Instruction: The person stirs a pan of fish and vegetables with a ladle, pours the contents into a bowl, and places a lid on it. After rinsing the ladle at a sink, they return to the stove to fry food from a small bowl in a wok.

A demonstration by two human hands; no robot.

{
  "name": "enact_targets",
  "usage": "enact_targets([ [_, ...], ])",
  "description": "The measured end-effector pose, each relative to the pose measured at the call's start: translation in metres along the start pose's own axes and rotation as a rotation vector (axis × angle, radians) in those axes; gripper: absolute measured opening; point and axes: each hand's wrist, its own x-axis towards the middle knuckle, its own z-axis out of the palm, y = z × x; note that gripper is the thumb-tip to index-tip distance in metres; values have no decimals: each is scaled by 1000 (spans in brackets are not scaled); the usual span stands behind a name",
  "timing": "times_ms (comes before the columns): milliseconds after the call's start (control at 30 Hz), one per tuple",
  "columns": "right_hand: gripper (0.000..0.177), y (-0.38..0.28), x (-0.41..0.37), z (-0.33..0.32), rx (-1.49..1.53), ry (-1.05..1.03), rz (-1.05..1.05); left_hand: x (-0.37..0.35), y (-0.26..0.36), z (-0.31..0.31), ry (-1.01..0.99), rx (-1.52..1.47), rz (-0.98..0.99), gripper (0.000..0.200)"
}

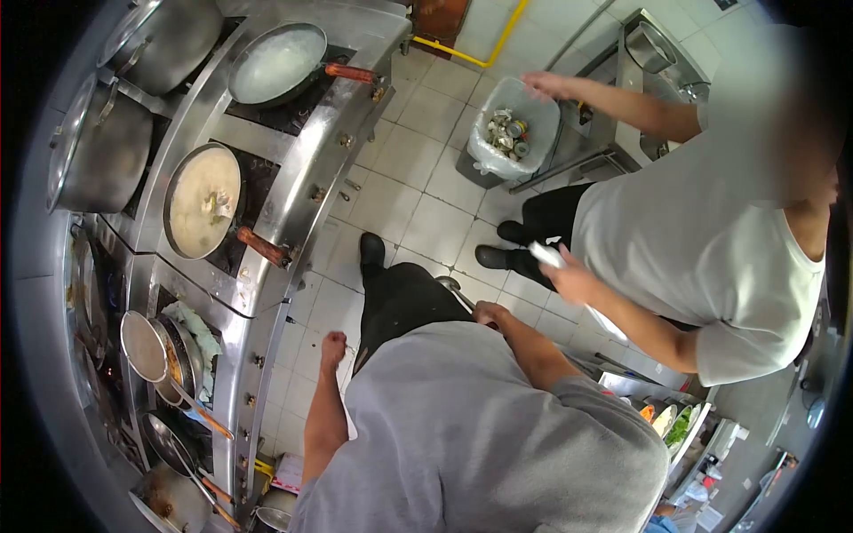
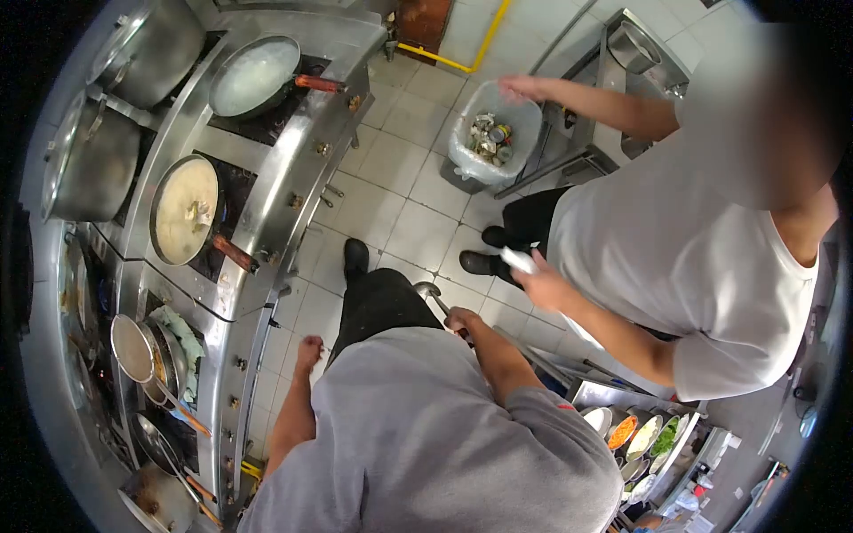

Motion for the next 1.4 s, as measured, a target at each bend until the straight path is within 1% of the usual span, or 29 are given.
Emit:
enact_targets([
  [33, 31, 17, 23, 3, -97, -19, -102, 3, -28, 3, 1, 28, 1, 21],
  [67, 33, 33, 47, 8, -194, -44, -203, -6, -38, 4, -19, 3, -37, 23],
  [100, 38, 19, 22, 0, -150, 3, -123, -12, -66, 7, 14, 205, 379, 23],
  [133, 39, 12, 7, -8, -138, 17, -79, -44, -22, 6, -18, -33, -49, 19],
  [200, 41, -4, -21, -16, -115, 37, 12, -71, -12, 7, -21, -46, -53, 18],
  [233, 41, 3, -6, -17, -204, 41, -23, -71, -18, 9, 0, -79, -85, 18],
  [333, 43, 11, 8, -27, -370, -67, 3, -77, -40, 18, 56, -181, -180, 18],
  [367, 38, 12, 3, -34, -290, -20, -27, -78, -44, 20, 69, -216, -204, 18],
  [400, 36, 13, 2, -37, -277, -3, -40, -80, -50, 22, 85, -254, -232, 18],
  [433, 34, 15, 1, -40, -263, 15, -54, -72, -70, 29, 102, -344, -226, 17],
  [467, 35, 22, 6, -42, -291, 8, -35, -75, -75, 34, 125, -364, -219, 17],
  [567, 35, 39, 12, -49, -327, -3, 1, -74, -68, 45, 176, -402, -206, 17],
  [667, 34, 58, 12, -54, -272, 5, 21, -74, -53, 55, 182, -403, -217, 19],
  [700, 34, 64, 13, -55, -237, 10, 30, -67, -62, 63, 182, -364, -174, 19],
  [800, 33, 96, 20, -55, -137, 25, 48, -69, -55, 71, 157, -282, -158, 20],
  [900, 32, 124, 28, -53, -47, 28, 64, -66, -52, 71, 120, -35, -152, 25],
  [933, 31, 120, 7, -52, -66, 2, 80, -64, -49, 73, 109, 45, -152, 27],
  [967, 30, 118, -7, -55, -87, -25, 95, -68, -38, 70, 128, 42, -154, 29],
  [1000, 30, 118, -12, -59, -110, -52, 106, -65, -36, 69, 106, 67, -171, 30],
  [1033, 30, 114, -12, -62, -134, -77, 117, -64, -34, 70, 128, 84, -156, 31],
  [1067, 28, 111, -15, -61, -118, -36, 97, -59, -30, 68, 154, 101, -137, 31],
  [1133, 26, 123, -15, -58, -83, 52, 53, -47, -24, 58, 156, 269, 36, 32],
  [1167, 25, 128, -12, -58, -71, 36, 9, -44, -22, 60, 148, 357, 119, 33],
  [1200, 25, 137, -13, -59, -52, 19, -30, -45, -6, 62, 215, 253, -27, 33],
  [1233, 26, 151, -13, -58, -3, 30, -152, -41, 5, 62, 226, 278, -18, 31],
  [1267, 27, 167, -10, -54, 78, 41, -55, -39, 15, 64, 223, 312, -6, 30],
  [1333, 28, 173, -7, -56, 274, 72, 145, -24, 30, 71, 178, 290, 50, 28],
  [1367, 31, 186, 3, -58, 225, 63, 24, -22, 47, 78, 157, 320, 102, 24],
  [1400, 35, 203, 10, -55, 180, 54, -92, -15, 58, 88, 124, 266, 114, 23],
])
